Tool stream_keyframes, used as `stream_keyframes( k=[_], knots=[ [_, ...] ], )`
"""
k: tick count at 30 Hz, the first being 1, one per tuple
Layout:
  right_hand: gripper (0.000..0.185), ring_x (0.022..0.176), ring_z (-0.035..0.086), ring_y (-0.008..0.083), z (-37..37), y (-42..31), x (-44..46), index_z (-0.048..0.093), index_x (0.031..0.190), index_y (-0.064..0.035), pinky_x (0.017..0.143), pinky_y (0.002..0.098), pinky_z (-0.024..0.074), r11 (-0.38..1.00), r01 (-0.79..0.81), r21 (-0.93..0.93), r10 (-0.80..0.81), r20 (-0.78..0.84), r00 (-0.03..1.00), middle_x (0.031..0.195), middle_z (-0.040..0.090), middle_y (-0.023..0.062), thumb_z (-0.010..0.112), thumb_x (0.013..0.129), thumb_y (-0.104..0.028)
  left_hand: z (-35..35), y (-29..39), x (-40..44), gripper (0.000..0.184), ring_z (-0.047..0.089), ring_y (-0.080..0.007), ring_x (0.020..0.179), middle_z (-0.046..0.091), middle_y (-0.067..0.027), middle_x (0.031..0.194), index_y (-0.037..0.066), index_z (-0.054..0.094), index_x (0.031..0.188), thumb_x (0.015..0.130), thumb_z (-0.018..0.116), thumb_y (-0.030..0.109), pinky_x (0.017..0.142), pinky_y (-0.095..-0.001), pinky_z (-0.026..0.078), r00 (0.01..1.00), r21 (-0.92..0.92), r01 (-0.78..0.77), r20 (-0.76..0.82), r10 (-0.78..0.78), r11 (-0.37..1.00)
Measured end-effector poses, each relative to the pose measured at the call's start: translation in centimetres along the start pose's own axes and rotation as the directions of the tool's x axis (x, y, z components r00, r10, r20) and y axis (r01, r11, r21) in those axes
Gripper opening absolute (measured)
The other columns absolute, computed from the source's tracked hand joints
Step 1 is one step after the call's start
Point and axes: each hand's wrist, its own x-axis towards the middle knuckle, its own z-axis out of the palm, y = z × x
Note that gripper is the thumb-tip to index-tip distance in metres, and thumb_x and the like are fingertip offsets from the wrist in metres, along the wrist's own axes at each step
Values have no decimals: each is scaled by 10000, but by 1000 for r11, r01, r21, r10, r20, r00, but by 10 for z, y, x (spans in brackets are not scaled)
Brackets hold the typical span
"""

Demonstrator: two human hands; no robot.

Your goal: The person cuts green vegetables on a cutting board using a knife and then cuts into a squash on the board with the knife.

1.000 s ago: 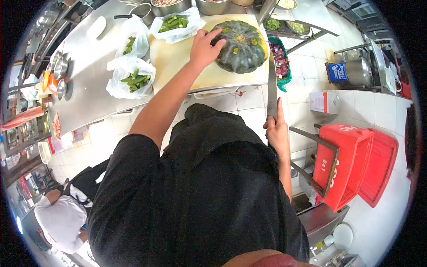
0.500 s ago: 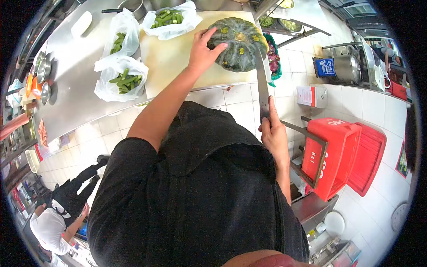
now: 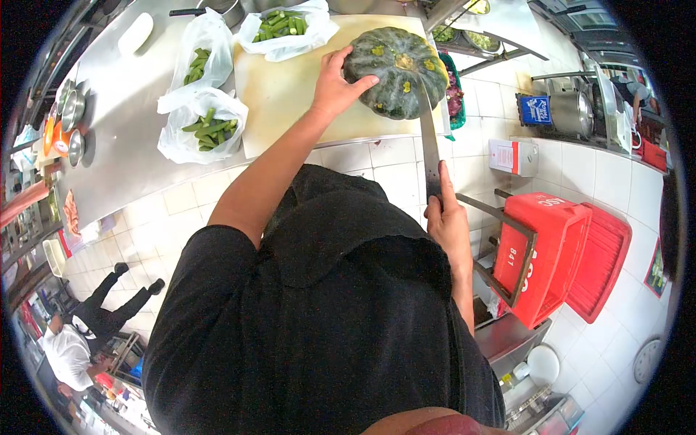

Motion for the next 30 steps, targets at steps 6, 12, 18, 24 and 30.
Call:
stream_keyframes(
  k=[6, 12, 18, 24, 30],
  knots=[
    [742, 721, 676, 502, 5, 12, 2, 268, 1647, -192, 692, 540, 523, 1000, 7, -19, -8, -20, 1000, 755, 661, 315, 522, 971, -24, 1, 5, -9, 902, 608, -296, 1129, 489, -174, 1320, 3, 481, 1421, 728, 948, 342, 958, -411, 552, 998, 82, -50, -20, 52, 995],
    [739, 727, 684, 495, 2, 5, 5, 272, 1646, -197, 696, 539, 528, 999, 18, -50, -20, -29, 999, 766, 667, 314, 525, 972, -28, 2, 8, -14, 900, 608, -287, 1093, 481, -171, 1309, 9, 473, 1418, 729, 947, 342, 926, -408, 560, 998, 112, -40, -50, 46, 993],
    [740, 702, 688, 469, 1, 4, 7, 286, 1644, -204, 688, 525, 533, 997, 5, -82, -7, -29, 1000, 766, 673, 298, 531, 968, -29, 4, 6, -13, 940, 545, -334, 1237, 481, -180, 1347, 17, 482, 1428, 702, 951, 389, 1056, -420, 486, 998, -2, 41, -37, -41, 999],
    [724, 696, 686, 462, -1, -1, 3, 322, 1631, -216, 683, 515, 536, 998, 11, -55, -14, -43, 999, 769, 672, 293, 538, 964, -37, 2, 8, -14, 953, 540, -324, 1231, 474, -170, 1344, 38, 501, 1477, 710, 949, 383, 1048, -417, 489, 1000, 1, -15, -27, 15, 1000],
    [739, 726, 688, 476, 1, 5, 6, 310, 1633, -225, 694, 526, 535, 997, -15, -80, 13, -28, 1000, 781, 678, 297, 542, 955, -42, 1, 12, -19, 932, 532, -317, 1226, 464, -171, 1332, 49, 530, 1472, 710, 955, 374, 1050, -408, 488, 999, 3, -22, -23, 22, 1000]
  ],
)
